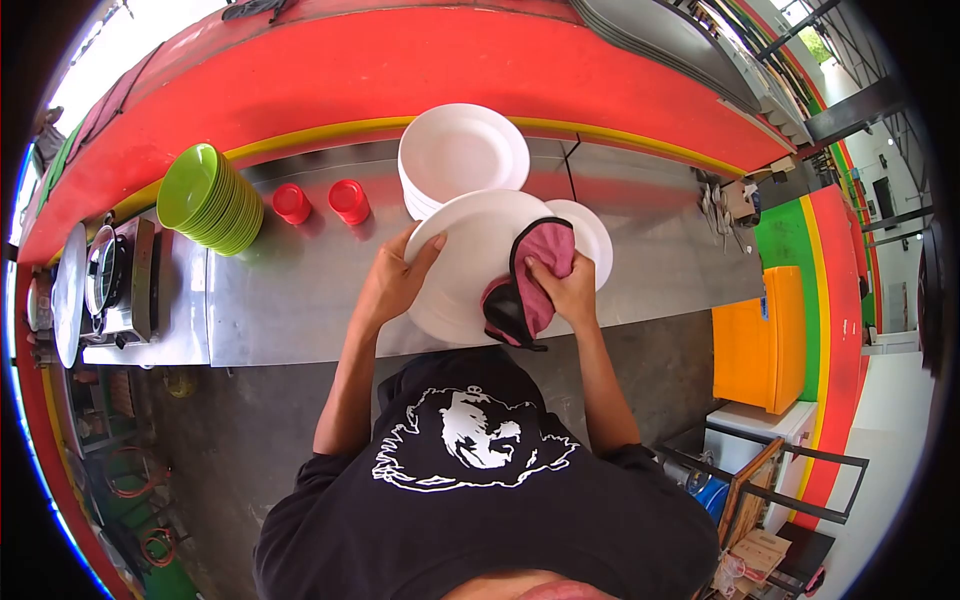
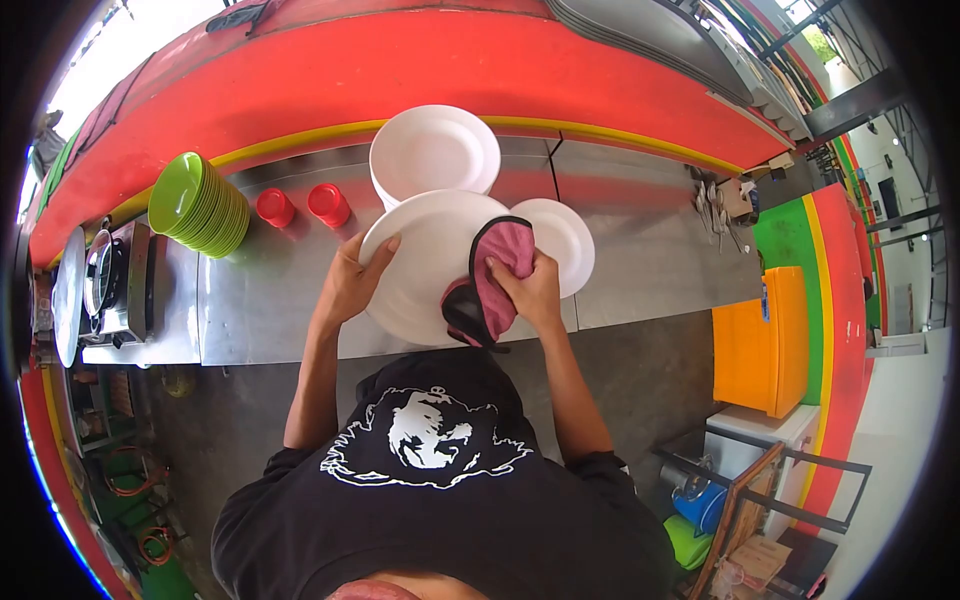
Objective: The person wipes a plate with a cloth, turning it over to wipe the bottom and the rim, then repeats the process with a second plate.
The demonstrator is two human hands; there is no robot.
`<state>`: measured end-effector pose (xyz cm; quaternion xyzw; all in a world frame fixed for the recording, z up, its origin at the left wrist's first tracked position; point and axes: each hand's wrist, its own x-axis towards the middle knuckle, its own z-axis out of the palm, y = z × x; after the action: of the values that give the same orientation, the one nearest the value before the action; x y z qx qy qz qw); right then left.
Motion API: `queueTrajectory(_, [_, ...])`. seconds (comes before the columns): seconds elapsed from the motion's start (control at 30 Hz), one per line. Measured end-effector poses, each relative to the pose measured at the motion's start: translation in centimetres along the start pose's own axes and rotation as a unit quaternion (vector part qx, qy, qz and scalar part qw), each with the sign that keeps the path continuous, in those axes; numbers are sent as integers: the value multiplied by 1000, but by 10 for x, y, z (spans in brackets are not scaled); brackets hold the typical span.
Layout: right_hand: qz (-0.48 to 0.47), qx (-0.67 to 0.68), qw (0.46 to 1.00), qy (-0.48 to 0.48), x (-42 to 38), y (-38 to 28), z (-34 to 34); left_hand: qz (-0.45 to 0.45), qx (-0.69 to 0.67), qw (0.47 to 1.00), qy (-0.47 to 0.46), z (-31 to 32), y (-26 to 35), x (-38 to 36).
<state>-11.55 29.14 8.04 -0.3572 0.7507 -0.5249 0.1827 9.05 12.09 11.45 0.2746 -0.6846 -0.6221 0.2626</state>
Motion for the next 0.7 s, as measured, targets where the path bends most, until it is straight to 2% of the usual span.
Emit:
queueTrajectory(0.1, [-41, -62, 996, -43, 10, -16, -16, -35, 18, 998, -46, 2, 11, 0])
queueTrajectory(0.13, [-29, -89, 991, -91, 14, -25, -22, -24, 39, 996, -72, 2, 12, 0])
queueTrajectory(0.23, [-100, -124, 972, -173, 22, -36, -17, 14, 111, 987, -119, -5, 10, 0])
queueTrajectory(0.27, [-124, -159, 962, -182, 24, -38, -12, 30, 138, 983, -117, -6, 8, -1])
queueTrajectory(0.3, [-120, -134, 970, -166, 26, -37, -8, 47, 164, 978, -115, -6, 6, -1])
queueTrajectory(0.4, [-88, -69, 986, -124, 28, -30, -4, -39, 119, 992, -17, -3, 0, -5])
queueTrajectory(0.5, [-11, 85, 996, -10, 19, -2, 9, 0, -34, 987, 156, 10, -24, -3])
queueTrajectory(0.6, [49, 155, 982, 101, -2, 16, 36, 13, -124, 959, 254, 30, -40, 1])
queueTrajectory(0.67, [70, 206, 955, 201, -15, 14, 59, 21, -111, 943, 314, 53, -43, 0])
queueTrajectory(0.7, [81, 242, 942, 217, -18, 15, 64, 27, -105, 933, 345, 63, -46, -2])
